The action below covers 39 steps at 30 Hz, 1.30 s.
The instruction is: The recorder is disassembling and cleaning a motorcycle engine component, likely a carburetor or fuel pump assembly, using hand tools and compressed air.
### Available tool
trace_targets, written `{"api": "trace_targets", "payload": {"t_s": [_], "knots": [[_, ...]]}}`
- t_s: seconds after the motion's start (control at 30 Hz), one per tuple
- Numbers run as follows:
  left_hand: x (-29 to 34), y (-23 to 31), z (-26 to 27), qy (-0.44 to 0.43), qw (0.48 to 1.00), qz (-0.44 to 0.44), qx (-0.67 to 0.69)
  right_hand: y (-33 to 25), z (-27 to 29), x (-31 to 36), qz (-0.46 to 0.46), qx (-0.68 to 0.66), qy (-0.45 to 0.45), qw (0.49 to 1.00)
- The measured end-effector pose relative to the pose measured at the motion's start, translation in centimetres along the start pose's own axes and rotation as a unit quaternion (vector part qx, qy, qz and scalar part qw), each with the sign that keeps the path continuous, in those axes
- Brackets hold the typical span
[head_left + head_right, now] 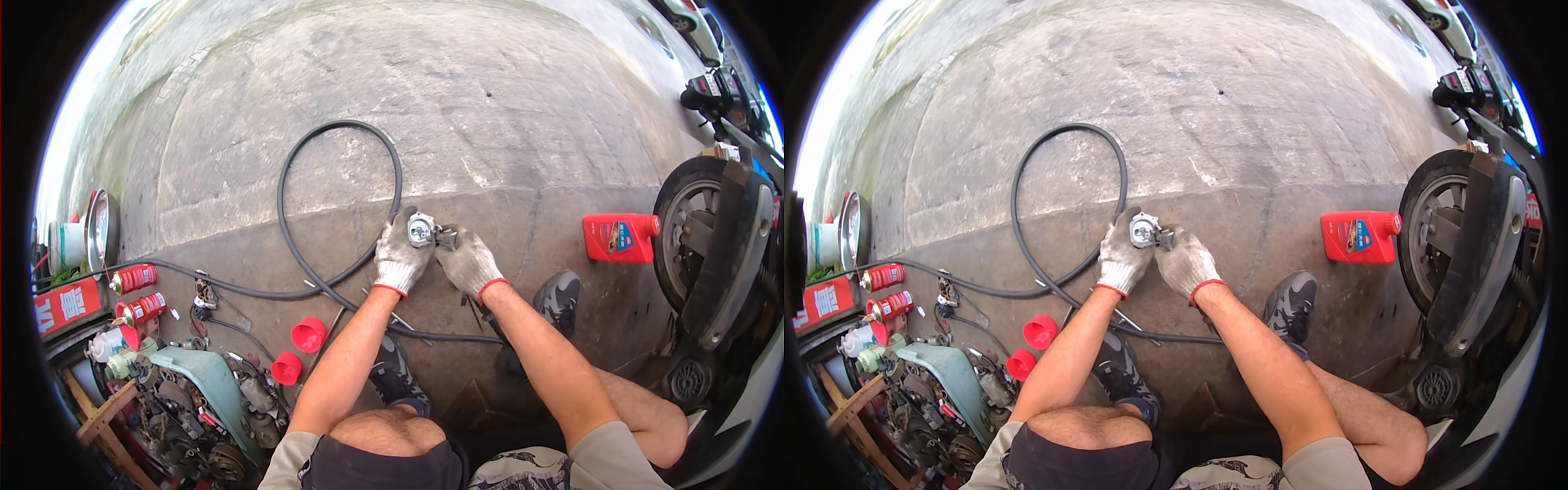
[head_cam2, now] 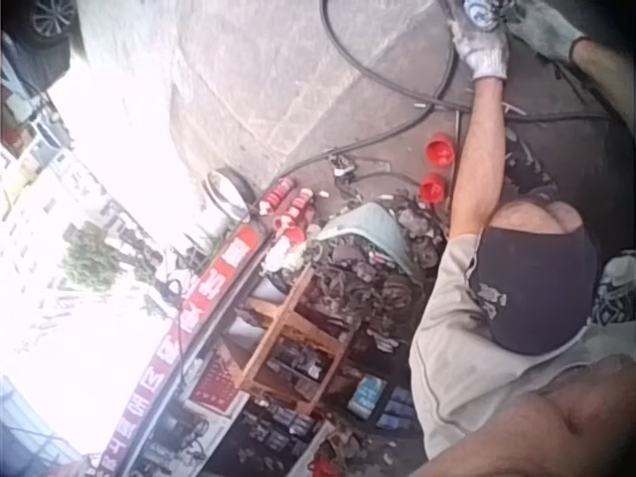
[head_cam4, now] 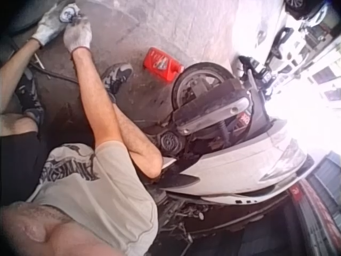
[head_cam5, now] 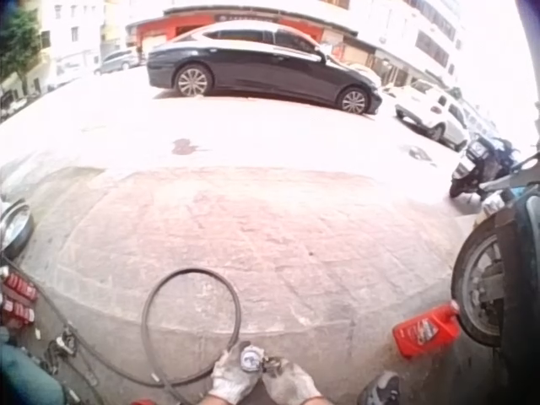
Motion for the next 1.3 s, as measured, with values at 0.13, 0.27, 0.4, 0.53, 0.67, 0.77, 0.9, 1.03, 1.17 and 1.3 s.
{"api": "trace_targets", "payload": {"t_s": [0.13, 0.27, 0.4, 0.53, 0.67, 0.77, 0.9, 1.03, 1.17, 1.3], "knots": [[0.0, 0.4, -0.4, -0.003, 1.0, -0.008, 0.009, 1.9, 0.7, -1.1, 0.002, 0.01, 0.019, 1.0], [0.2, 0.0, 0.0, 0.014, 0.999, -0.024, 0.016, 1.1, 1.2, -0.2, -0.009, 0.009, 0.016, 1.0], [0.1, 0.1, -0.2, 0.015, 0.999, -0.03, 0.013, 0.8, 0.4, 0.0, 0.018, -0.018, -0.005, 1.0], [0.1, 0.6, -0.4, 0.001, 0.999, -0.043, 0.012, 2.8, 1.1, -1.5, 0.012, -0.036, 0.006, 0.999], [0.7, -0.9, 0.8, -0.002, 0.996, -0.067, 0.065, 5.6, 5.7, -1.1, -0.085, -0.11, 0.0, 0.99], [0.5, -0.4, 0.5, -0.025, 0.991, -0.075, 0.111, 12.3, 9.9, -2.0, -0.083, -0.139, 0.075, 0.984], [0.3, -0.4, 0.3, -0.037, 0.99, -0.077, 0.113, 19.7, 12.8, -1.9, -0.092, 0.044, 0.227, 0.969], [0.1, -2.1, 0.0, -0.054, 0.985, -0.069, 0.147, 19.5, 11.7, -0.4, -0.086, 0.066, 0.232, 0.967], [-0.2, -1.9, -0.9, -0.07, 0.981, -0.074, 0.167, 18.3, 11.8, 1.8, -0.095, 0.184, 0.302, 0.931], [-0.1, -2.0, 0.2, -0.042, 0.988, -0.089, 0.118, 12.1, 10.9, 5.2, 0.039, 0.137, 0.378, 0.915]]}}
Point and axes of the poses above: each hand's wrist, its own x-axis away from the middle knuckle, its own z-axis out of the back of the hand, y = z × x, the point moved 10 cm from there along -x, towards the middle knuckle, and after that the axes turned 5 degrees about -y, right-handed, at the moved point
